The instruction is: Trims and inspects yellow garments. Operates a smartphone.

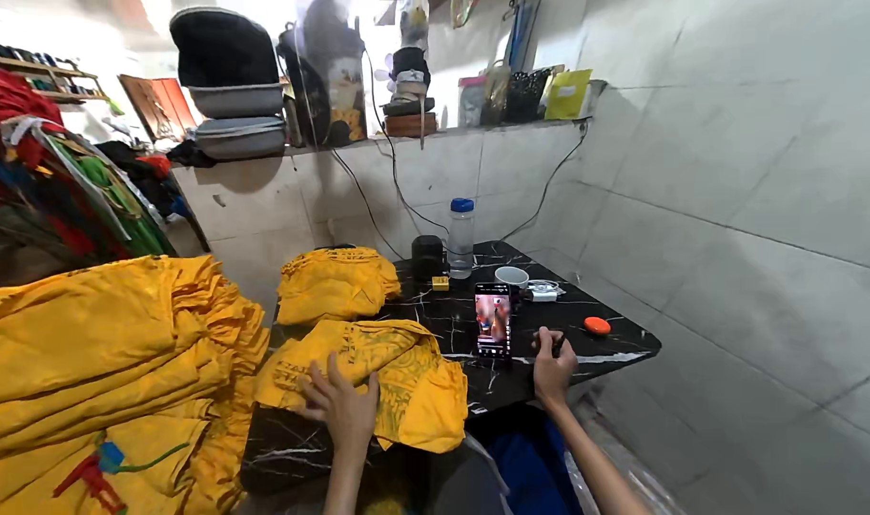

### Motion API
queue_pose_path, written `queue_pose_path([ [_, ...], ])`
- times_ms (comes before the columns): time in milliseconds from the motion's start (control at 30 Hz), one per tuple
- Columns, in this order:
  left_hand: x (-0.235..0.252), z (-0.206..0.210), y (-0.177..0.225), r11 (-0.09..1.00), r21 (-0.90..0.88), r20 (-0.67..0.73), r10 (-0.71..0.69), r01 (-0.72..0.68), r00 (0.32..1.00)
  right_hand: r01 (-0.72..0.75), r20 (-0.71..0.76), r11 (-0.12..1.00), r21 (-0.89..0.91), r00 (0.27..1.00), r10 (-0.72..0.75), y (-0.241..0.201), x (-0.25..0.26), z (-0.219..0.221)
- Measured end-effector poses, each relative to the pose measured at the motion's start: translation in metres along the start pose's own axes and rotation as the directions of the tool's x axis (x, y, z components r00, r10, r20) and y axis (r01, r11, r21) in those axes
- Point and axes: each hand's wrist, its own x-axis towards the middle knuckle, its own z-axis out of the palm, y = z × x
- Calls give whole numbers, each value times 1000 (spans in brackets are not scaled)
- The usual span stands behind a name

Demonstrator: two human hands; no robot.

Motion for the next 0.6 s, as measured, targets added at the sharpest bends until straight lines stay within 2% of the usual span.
queue_pose_path([
  [100, 0, 1, 0, 997, 25, 23, -70, 70, 997, 207, 56, 976, -70, 977, -204, 5, -4, -1],
  [200, -1, 4, -4, 998, 40, 104, -57, 53, 993, 486, 138, 869, -93, 871, -472, -8, -26, -3],
  [267, 3, 5, -5, 999, 47, 131, -27, 21, 991, 564, 269, 825, -21, 799, -539, -30, -50, 5],
  [333, 4, 5, -6, 999, 49, 163, 7, -15, 987, 545, 527, 837, -51, 726, -441, -48, -76, 14],
  [367, 5, 3, -7, 998, 56, 180, 26, -37, 983, 525, 654, 844, -115, 679, -333, -55, -87, 20],
  [433, 7, -3, -10, 994, 71, 205, 64, -80, 977, 462, 836, 842, -277, 549, -27, -66, -101, 31],
  [467, 7, -7, -12, 992, 70, 217, 86, -103, 972, 444, 869, 835, -325, 488, 79, -71, -103, 34],
  [500, 6, -13, -14, 989, 75, 239, 106, -127, 965, 420, 877, 837, -351, 461, 137, -76, -104, 34],
  [600, 9, -43, -14, 956, 166, 414, 155, -241, 897, 388, 872, 867, -314, 478, 102, -77, -107, 26],
])
